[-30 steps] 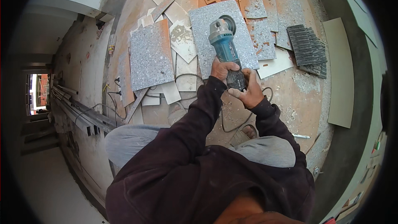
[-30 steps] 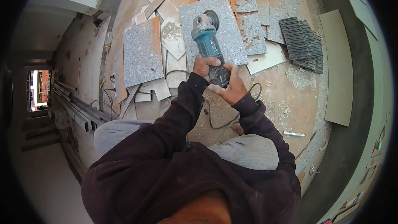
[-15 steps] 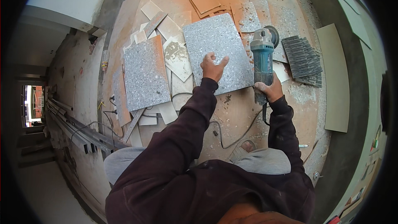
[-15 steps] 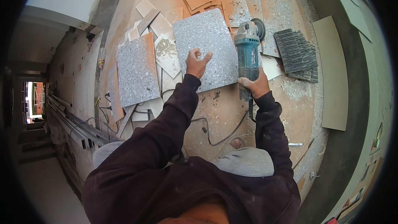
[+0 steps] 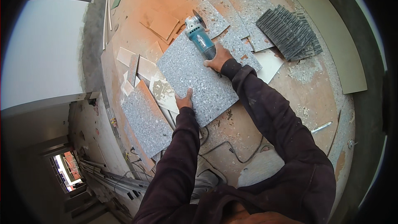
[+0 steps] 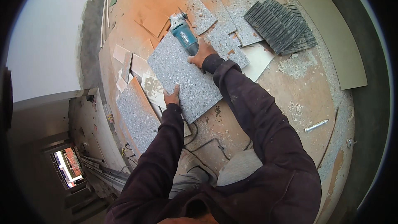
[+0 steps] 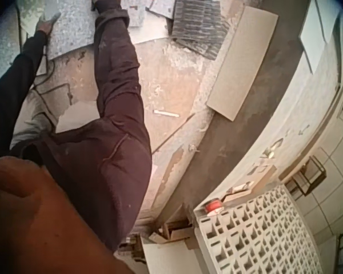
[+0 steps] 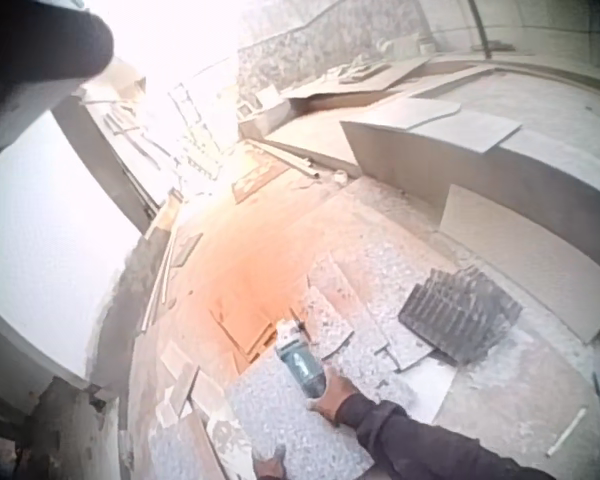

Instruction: The person uses a power tool to cut a tile, moves several pieces around the pile, and then carries two tiles across the room.

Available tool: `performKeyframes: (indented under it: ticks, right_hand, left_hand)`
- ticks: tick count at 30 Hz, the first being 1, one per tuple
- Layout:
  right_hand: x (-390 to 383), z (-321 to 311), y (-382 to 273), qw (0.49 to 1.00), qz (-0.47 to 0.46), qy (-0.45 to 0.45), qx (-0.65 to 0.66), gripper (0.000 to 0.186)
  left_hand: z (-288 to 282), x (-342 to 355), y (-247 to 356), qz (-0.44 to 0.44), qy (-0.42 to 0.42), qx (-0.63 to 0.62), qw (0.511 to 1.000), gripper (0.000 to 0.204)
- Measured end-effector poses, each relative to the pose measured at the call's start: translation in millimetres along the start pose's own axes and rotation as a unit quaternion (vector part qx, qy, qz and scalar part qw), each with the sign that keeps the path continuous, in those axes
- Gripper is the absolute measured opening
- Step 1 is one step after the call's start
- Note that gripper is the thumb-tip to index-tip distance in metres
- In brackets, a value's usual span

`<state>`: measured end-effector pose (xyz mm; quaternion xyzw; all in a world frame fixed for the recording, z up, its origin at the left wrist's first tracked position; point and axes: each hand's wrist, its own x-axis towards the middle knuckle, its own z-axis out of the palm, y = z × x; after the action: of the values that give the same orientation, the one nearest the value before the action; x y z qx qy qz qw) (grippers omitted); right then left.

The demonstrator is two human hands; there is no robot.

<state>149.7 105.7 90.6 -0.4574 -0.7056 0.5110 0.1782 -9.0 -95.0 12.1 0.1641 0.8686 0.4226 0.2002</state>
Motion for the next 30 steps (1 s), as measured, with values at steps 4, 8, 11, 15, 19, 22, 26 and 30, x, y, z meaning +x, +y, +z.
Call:
performKeyframes:
  ticks: [4,8,11,15,19,22,26,30]
  right_hand:
    - [25.8,4.1,-5.3,0.999,0.011,-0.008,-0.047,0.069]
    - [49.5,21.5,-7.0,0.998,0.036,-0.038,-0.047,0.063]
    - [62.1,27.9,-9.6,0.997,0.045,-0.05,-0.045,0.061]
    - [72.5,34.2,-22.7,0.995,0.063,-0.061,-0.041,0.059]
    - [78.9,36.9,-21.1,0.996,0.065,-0.05,-0.039,0.058]
    - [81.3,33.9,-22.5,0.996,0.069,-0.057,-0.028,0.058]
    - [80.5,34.0,-25.4,0.996,0.067,-0.053,-0.031,0.058]
    - [77.8,32.8,-27.3,0.995,0.072,-0.067,-0.033,0.058]
  left_hand:
    - [7.0,0.2,-0.1,0.032,-0.02,-0.014,0.999,0.089]
    - [6.8,-3.7,4.5,0.02,-0.005,0.052,0.998,0.092]
    - [8.3,-11.0,14.2,-0.004,-0.009,0.044,0.999,0.091]
    - [1.0,3.4,-8.9,0.009,-0.013,0.024,1.0,0.09]
    - [5.3,-0.9,-0.3,-0.01,-0.01,0.004,1.0,0.089]
    - [6.4,-0.3,3.3,-0.02,0.001,0.026,0.999,0.089]
    - [4.5,2.8,-0.3,-0.008,0.001,0.019,1.0,0.089]
    - [3.8,2.5,-3.3,-0.006,-0.007,-0.004,1.0,0.089]
